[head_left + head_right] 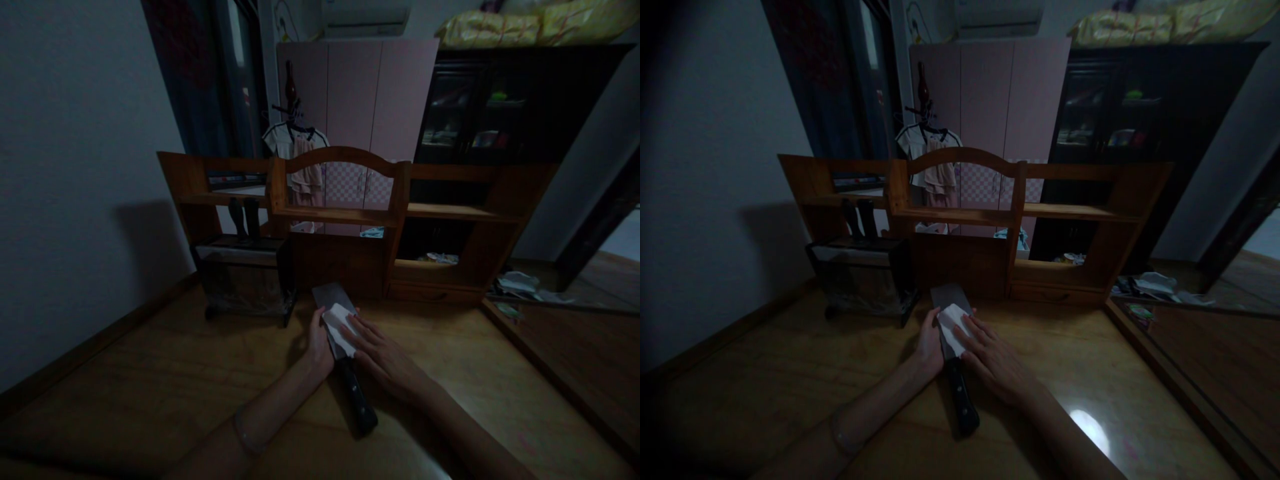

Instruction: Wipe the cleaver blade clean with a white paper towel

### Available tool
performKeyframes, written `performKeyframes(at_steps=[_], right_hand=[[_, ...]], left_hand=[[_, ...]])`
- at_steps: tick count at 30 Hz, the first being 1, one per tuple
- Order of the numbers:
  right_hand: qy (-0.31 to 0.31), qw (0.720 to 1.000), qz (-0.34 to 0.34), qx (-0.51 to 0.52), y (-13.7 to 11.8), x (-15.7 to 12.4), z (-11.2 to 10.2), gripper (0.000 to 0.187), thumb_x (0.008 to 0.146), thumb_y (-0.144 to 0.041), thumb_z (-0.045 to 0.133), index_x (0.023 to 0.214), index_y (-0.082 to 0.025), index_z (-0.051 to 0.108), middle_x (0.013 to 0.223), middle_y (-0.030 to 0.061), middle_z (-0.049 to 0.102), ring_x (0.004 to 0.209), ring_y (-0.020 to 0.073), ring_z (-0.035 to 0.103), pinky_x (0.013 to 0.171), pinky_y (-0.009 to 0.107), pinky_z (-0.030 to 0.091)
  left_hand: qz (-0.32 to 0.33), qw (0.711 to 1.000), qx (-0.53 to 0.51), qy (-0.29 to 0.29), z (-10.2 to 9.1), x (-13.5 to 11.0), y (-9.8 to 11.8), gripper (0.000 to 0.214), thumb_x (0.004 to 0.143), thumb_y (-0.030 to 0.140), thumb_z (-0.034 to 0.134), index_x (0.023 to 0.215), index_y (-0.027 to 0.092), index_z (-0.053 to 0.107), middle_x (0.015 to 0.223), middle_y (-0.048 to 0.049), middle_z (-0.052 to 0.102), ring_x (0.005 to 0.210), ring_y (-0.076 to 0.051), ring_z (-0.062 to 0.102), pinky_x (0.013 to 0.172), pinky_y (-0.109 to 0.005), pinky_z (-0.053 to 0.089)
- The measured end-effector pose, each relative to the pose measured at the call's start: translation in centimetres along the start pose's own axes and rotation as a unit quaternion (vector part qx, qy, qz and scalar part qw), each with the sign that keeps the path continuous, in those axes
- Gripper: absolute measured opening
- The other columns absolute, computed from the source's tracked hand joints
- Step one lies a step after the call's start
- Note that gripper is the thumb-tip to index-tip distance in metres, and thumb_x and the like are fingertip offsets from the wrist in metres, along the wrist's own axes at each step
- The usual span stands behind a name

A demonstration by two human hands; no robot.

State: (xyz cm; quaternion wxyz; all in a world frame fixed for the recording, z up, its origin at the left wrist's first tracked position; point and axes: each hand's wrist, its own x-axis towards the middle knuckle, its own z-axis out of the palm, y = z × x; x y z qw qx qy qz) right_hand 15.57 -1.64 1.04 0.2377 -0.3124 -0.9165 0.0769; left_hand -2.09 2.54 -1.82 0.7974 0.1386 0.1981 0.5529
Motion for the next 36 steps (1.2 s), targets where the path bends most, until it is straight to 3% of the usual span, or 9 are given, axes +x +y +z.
performKeyframes(at_steps=[8, 12, 17, 20, 24, 36], right_hand=[[-0.005, 0.999, -0.017, 0.034, -0.2, 0.1, -0.5, 0.051, 0.099, -0.034, 0.047, 0.147, -0.035, 0.028, 0.154, -0.0041, 0.015, 0.141, 0.0269, 0.013, 0.115, 0.05, 0.021], [0.06, 0.985, 0.07, 0.145, 0.6, 0.0, 0.5, 0.047, 0.102, -0.034, 0.037, 0.148, -0.032, 0.026, 0.152, -0.0013, 0.024, 0.138, 0.0222, 0.024, 0.114, 0.046, 0.025], [0.153, 0.963, 0.109, 0.194, 1.6, 0.5, 1.8, 0.038, 0.097, -0.037, 0.051, 0.134, -0.029, 0.052, 0.138, 0.0023, 0.048, 0.131, 0.0244, 0.039, 0.112, 0.049, 0.029], [0.206, 0.951, 0.128, 0.189, 1.7, 0.6, 2.0, 0.034, 0.091, -0.035, 0.061, 0.125, -0.027, 0.061, 0.127, 0.0036, 0.058, 0.124, 0.0259, 0.048, 0.109, 0.049, 0.034], [0.224, 0.95, 0.126, 0.178, 1.9, 0.4, 2.1, 0.034, 0.088, -0.033, 0.066, 0.121, -0.027, 0.063, 0.123, 0.0036, 0.061, 0.121, 0.0263, 0.051, 0.108, 0.05, 0.035], [0.276, 0.956, 0.063, 0.071, 1.5, 0.8, 3.2, 0.022, 0.09, -0.026, 0.061, 0.111, -0.026, 0.067, 0.118, 0.0047, 0.064, 0.109, 0.0253, 0.06, 0.108, 0.053, 0.035]], left_hand=[[0.017, 0.999, -0.002, 0.044, 0.2, 0.2, -0.1, 0.052, 0.081, 0.046, 0.053, 0.114, 0.006, 0.061, 0.097, -0.0149, 0.069, 0.089, -0.027, 0.066, 0.083, -0.036, 0.049], [0.018, 0.999, -0.011, 0.043, 0.3, 0.2, -0.1, 0.05, 0.082, 0.046, 0.052, 0.113, 0.008, 0.062, 0.097, -0.0137, 0.069, 0.088, -0.026, 0.066, 0.083, -0.037, 0.049], [0.012, 1.0, 0.003, 0.025, 1.4, -0.4, -0.2, 0.05, 0.083, 0.045, 0.051, 0.114, 0.008, 0.061, 0.1, -0.0149, 0.069, 0.091, -0.027, 0.065, 0.084, -0.038, 0.048], [-0.002, 1.0, 0.021, 0.003, 2.0, -1.0, -0.4, 0.05, 0.082, 0.045, 0.053, 0.115, 0.008, 0.061, 0.102, -0.0151, 0.068, 0.092, -0.027, 0.065, 0.085, -0.038, 0.048], [-0.025, 0.999, 0.029, -0.014, 2.3, -1.5, -0.7, 0.052, 0.083, 0.047, 0.052, 0.114, 0.007, 0.061, 0.102, -0.0156, 0.068, 0.093, -0.028, 0.064, 0.086, -0.037, 0.048], [-0.001, 1.0, 0.028, 0.005, 2.3, -1.1, -0.8, 0.047, 0.084, 0.042, 0.053, 0.114, 0.006, 0.06, 0.103, -0.0156, 0.068, 0.096, -0.028, 0.064, 0.09, -0.037, 0.047]])
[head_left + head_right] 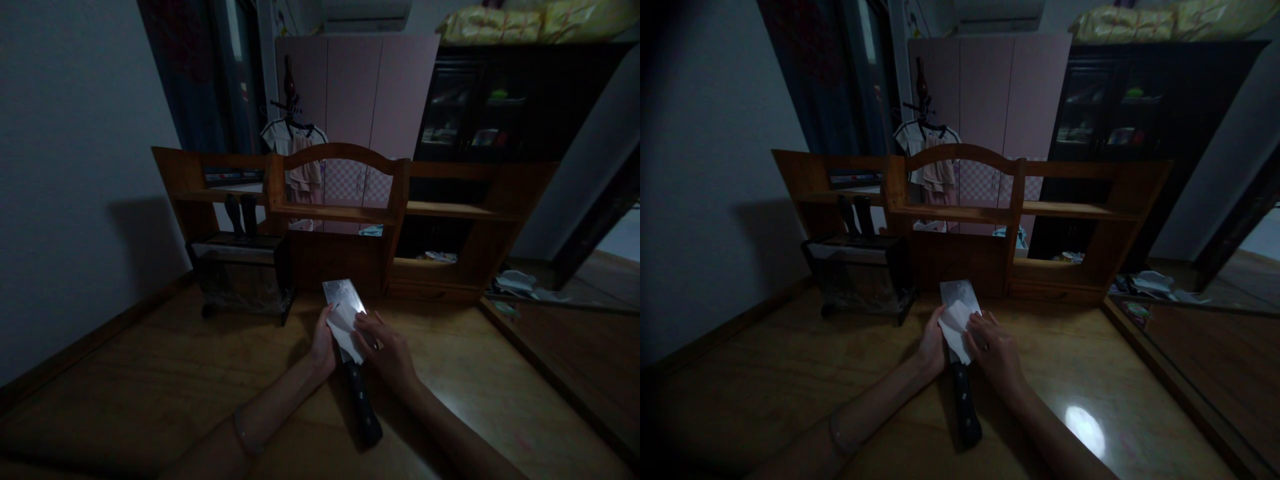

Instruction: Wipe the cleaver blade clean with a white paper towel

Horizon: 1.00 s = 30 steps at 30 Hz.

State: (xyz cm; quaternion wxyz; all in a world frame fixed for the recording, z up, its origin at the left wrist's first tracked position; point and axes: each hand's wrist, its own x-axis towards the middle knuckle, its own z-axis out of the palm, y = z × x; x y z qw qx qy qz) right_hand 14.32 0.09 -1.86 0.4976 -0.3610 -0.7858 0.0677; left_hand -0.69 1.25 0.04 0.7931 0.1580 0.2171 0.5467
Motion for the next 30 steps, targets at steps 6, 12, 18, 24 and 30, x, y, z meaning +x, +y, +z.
performKeyframes(at_steps=[6, 12, 18, 24, 30], right_hand=[[0.012, 0.999, 0.034, -0.036, -0.7, -0.1, -0.2, 0.023, 0.088, -0.019, 0.054, 0.11, -0.026, 0.06, 0.113, 0.0032, 0.064, 0.111, 0.0258, 0.058, 0.097, 0.045, 0.047], [-0.005, 0.998, 0.055, -0.025, -1.0, 0.1, -0.7, 0.017, 0.09, -0.02, 0.051, 0.104, -0.025, 0.057, 0.105, 0.0036, 0.062, 0.095, 0.0229, 0.061, 0.084, 0.036, 0.051], [0.003, 0.997, 0.069, -0.027, -0.5, -0.1, -0.3, 0.019, 0.094, -0.028, 0.054, 0.112, -0.025, 0.054, 0.107, 0.0042, 0.062, 0.094, 0.0234, 0.061, 0.083, 0.037, 0.051], [0.006, 0.999, 0.002, -0.036, -1.0, 0.6, -0.5, 0.018, 0.094, -0.023, 0.054, 0.111, -0.026, 0.059, 0.112, 0.006, 0.06, 0.106, 0.0258, 0.055, 0.092, 0.044, 0.046], [0.025, 0.996, -0.021, -0.086, -1.0, 0.6, -0.6, 0.016, 0.091, -0.024, 0.058, 0.107, -0.026, 0.063, 0.112, 0.0079, 0.057, 0.106, 0.0271, 0.053, 0.099, 0.052, 0.041]], left_hand=[[-0.033, 0.999, 0.03, -0.02, -0.4, -0.2, 0.2, 0.053, 0.084, 0.052, 0.05, 0.108, 0.007, 0.063, 0.092, -0.0149, 0.07, 0.089, -0.029, 0.066, 0.087, -0.041, 0.048], [-0.038, 0.998, 0.031, -0.027, -0.2, -0.3, 0.4, 0.055, 0.085, 0.055, 0.049, 0.11, 0.008, 0.063, 0.092, -0.0142, 0.07, 0.087, -0.028, 0.066, 0.085, -0.04, 0.048], [-0.049, 0.998, 0.009, -0.043, -0.3, -0.4, 0.3, 0.055, 0.085, 0.054, 0.048, 0.111, 0.008, 0.063, 0.095, -0.0146, 0.069, 0.088, -0.028, 0.066, 0.086, -0.039, 0.048], [-0.036, 0.999, -0.005, -0.029, -0.2, -0.1, -0.2, 0.051, 0.084, 0.05, 0.052, 0.111, 0.008, 0.062, 0.095, -0.0136, 0.07, 0.091, -0.027, 0.065, 0.086, -0.037, 0.048], [-0.022, 0.999, -0.018, -0.028, -0.1, 0.0, -0.4, 0.047, 0.083, 0.047, 0.056, 0.107, 0.008, 0.064, 0.094, -0.0127, 0.07, 0.088, -0.025, 0.066, 0.083, -0.034, 0.049]])
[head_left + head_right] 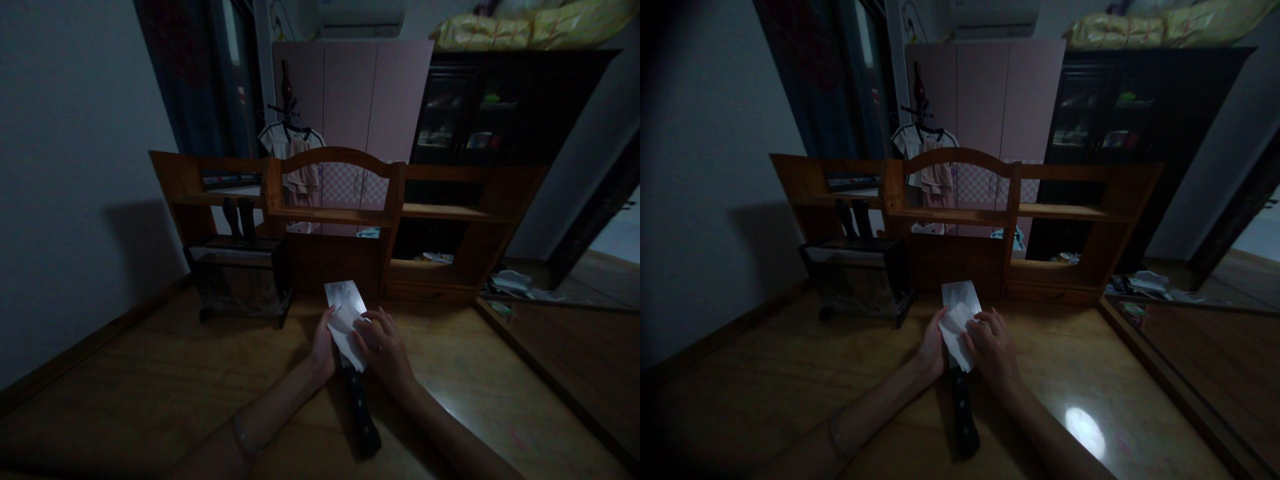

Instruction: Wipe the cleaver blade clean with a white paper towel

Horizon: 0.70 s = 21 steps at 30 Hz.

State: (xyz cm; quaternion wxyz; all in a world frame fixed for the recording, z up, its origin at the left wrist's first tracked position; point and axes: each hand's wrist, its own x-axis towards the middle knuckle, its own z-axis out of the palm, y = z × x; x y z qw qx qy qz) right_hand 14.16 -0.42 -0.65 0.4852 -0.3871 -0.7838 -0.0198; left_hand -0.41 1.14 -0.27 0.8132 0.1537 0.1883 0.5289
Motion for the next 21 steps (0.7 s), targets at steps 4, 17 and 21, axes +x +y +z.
performKeyframes(at_steps=[4, 17, 21], right_hand=[[-0.003, 1.0, -0.009, 0.007, 0.09, -0.02, 0.09, 0.014, 0.09, -0.025, 0.06, 0.104, -0.025, 0.064, 0.102, 0.0056, 0.059, 0.099, 0.0242, 0.057, 0.104, 0.051, 0.037], [-0.018, 1.0, -0.02, 0.008, 0.13, 0.12, -0.5, 0.006, 0.093, -0.021, 0.055, 0.095, -0.023, 0.06, 0.095, 0.003, 0.063, 0.092, 0.0204, 0.06, 0.109, 0.052, 0.032], [-0.019, 1.0, -0.01, 0.004, -0.02, 0.03, -0.28, 0.003, 0.093, -0.022, 0.055, 0.092, -0.022, 0.058, 0.094, 0.004, 0.063, 0.089, 0.0217, 0.061, 0.105, 0.05, 0.036]], left_hand=[[-0.005, 1.0, 0.009, -0.002, -0.31, 0.11, 0.03, 0.045, 0.083, 0.047, 0.056, 0.104, 0.008, 0.064, 0.092, -0.0121, 0.07, 0.085, -0.024, 0.066, 0.081, -0.034, 0.05], [-0.032, 0.999, 0.021, -0.027, -0.51, 0.14, 0.21, 0.048, 0.085, 0.051, 0.051, 0.1, 0.008, 0.065, 0.086, -0.0128, 0.07, 0.085, -0.026, 0.066, 0.085, -0.036, 0.048], [-0.028, 0.999, 0.025, -0.005, -0.41, 0.04, 0.16, 0.045, 0.084, 0.049, 0.052, 0.098, 0.009, 0.065, 0.086, -0.012, 0.07, 0.085, -0.026, 0.066, 0.084, -0.036, 0.048]])
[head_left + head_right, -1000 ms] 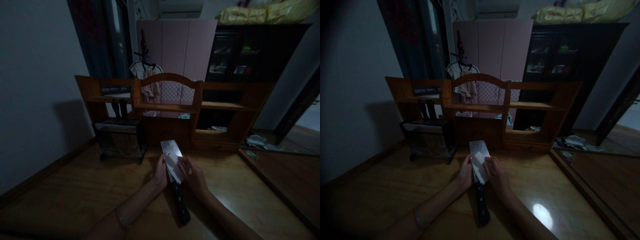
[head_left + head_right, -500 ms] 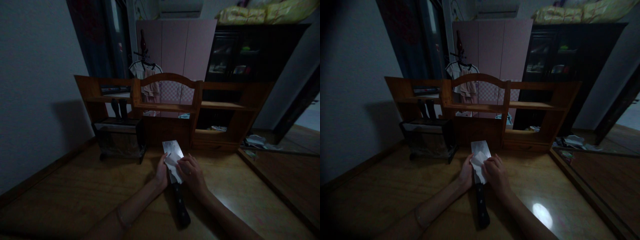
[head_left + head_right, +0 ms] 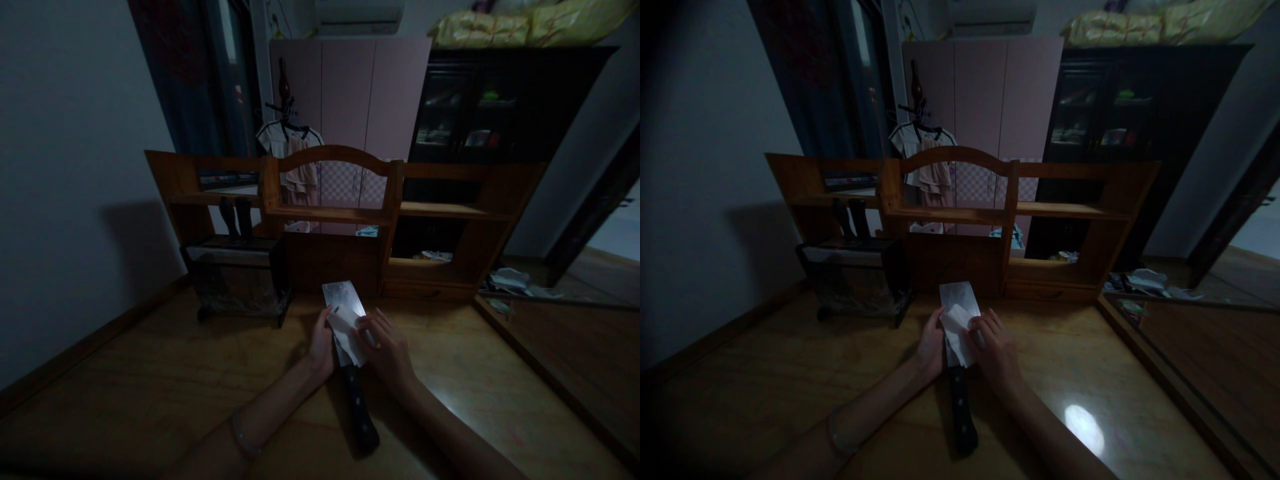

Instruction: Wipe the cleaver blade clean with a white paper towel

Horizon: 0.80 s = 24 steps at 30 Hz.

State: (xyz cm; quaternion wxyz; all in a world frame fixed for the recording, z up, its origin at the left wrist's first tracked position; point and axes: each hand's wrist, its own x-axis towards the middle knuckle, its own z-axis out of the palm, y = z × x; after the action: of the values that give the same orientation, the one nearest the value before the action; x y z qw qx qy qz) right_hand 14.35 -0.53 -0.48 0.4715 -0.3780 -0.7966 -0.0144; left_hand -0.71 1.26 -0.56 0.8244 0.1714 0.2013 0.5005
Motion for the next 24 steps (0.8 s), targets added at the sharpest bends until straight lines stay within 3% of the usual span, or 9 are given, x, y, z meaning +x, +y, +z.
performKeyframes(at_steps=[2, 5, 9, 14, 19, 24], right_hand=[[0.0, 1.0, 0.02, 0.012, -0.2, -0.1, 0.0, 0.006, 0.095, -0.024, 0.053, 0.093, -0.023, 0.058, 0.095, 0.0049, 0.064, 0.09, 0.0227, 0.061, 0.097, 0.046, 0.045], [-0.027, 0.998, 0.042, 0.042, -0.5, -0.1, -0.7, 0.017, 0.097, -0.025, 0.047, 0.111, -0.023, 0.057, 0.109, 0.0075, 0.063, 0.104, 0.0243, 0.059, 0.091, 0.041, 0.05], [-0.143, 0.988, -0.049, 0.034, -1.1, 0.6, -2.6, 0.041, 0.097, -0.023, 0.044, 0.138, -0.024, 0.045, 0.146, 0.006, 0.036, 0.135, 0.0265, 0.031, 0.11, 0.046, 0.032], [-0.257, 0.954, -0.145, -0.046, -1.3, 1.5, -3.6, 0.049, 0.099, -0.029, 0.047, 0.145, -0.029, 0.034, 0.156, 0.0013, 0.006, 0.141, 0.028, 0.009, 0.116, 0.052, 0.014], [-0.282, 0.943, -0.149, -0.09, -0.8, 1.3, -2.7, 0.054, 0.1, -0.039, 0.045, 0.149, -0.029, 0.024, 0.156, 0.0021, 0.0, 0.142, 0.0275, 0.003, 0.116, 0.051, 0.011], [-0.283, 0.943, -0.141, -0.104, -0.7, 1.1, -2.3, 0.057, 0.101, -0.039, 0.041, 0.151, -0.026, 0.015, 0.156, 0.0026, 0.003, 0.142, 0.0247, 0.004, 0.117, 0.048, 0.011]], left_hand=[[0.018, 1.0, -0.008, 0.007, 0.1, 0.0, 0.0, 0.042, 0.083, 0.048, 0.054, 0.097, 0.01, 0.065, 0.088, -0.0114, 0.07, 0.085, -0.026, 0.066, 0.084, -0.036, 0.048], [0.054, 0.998, -0.024, 0.003, 0.1, -0.1, 0.2, 0.043, 0.082, 0.047, 0.055, 0.101, 0.01, 0.065, 0.093, -0.0124, 0.07, 0.086, -0.026, 0.066, 0.083, -0.036, 0.049], [0.048, 0.998, -0.035, -0.036, 0.0, -0.3, 0.9, 0.055, 0.083, 0.049, 0.053, 0.118, 0.007, 0.061, 0.109, -0.0164, 0.066, 0.092, -0.028, 0.065, 0.084, -0.038, 0.049], [0.062, 0.997, -0.035, -0.038, -0.2, -0.2, 1.3, 0.057, 0.084, 0.047, 0.052, 0.122, 0.005, 0.058, 0.112, -0.0182, 0.065, 0.099, -0.029, 0.064, 0.092, -0.04, 0.046], [0.067, 0.995, -0.026, -0.065, -0.3, 0.0, 1.2, 0.059, 0.085, 0.046, 0.051, 0.127, 0.004, 0.054, 0.114, -0.0186, 0.064, 0.106, -0.03, 0.061, 0.1, -0.043, 0.041], [0.041, 0.996, -0.021, -0.077, -0.5, -0.3, 1.3, 0.064, 0.086, 0.051, 0.047, 0.129, 0.004, 0.052, 0.117, -0.0191, 0.063, 0.11, -0.031, 0.059, 0.103, -0.043, 0.037]])
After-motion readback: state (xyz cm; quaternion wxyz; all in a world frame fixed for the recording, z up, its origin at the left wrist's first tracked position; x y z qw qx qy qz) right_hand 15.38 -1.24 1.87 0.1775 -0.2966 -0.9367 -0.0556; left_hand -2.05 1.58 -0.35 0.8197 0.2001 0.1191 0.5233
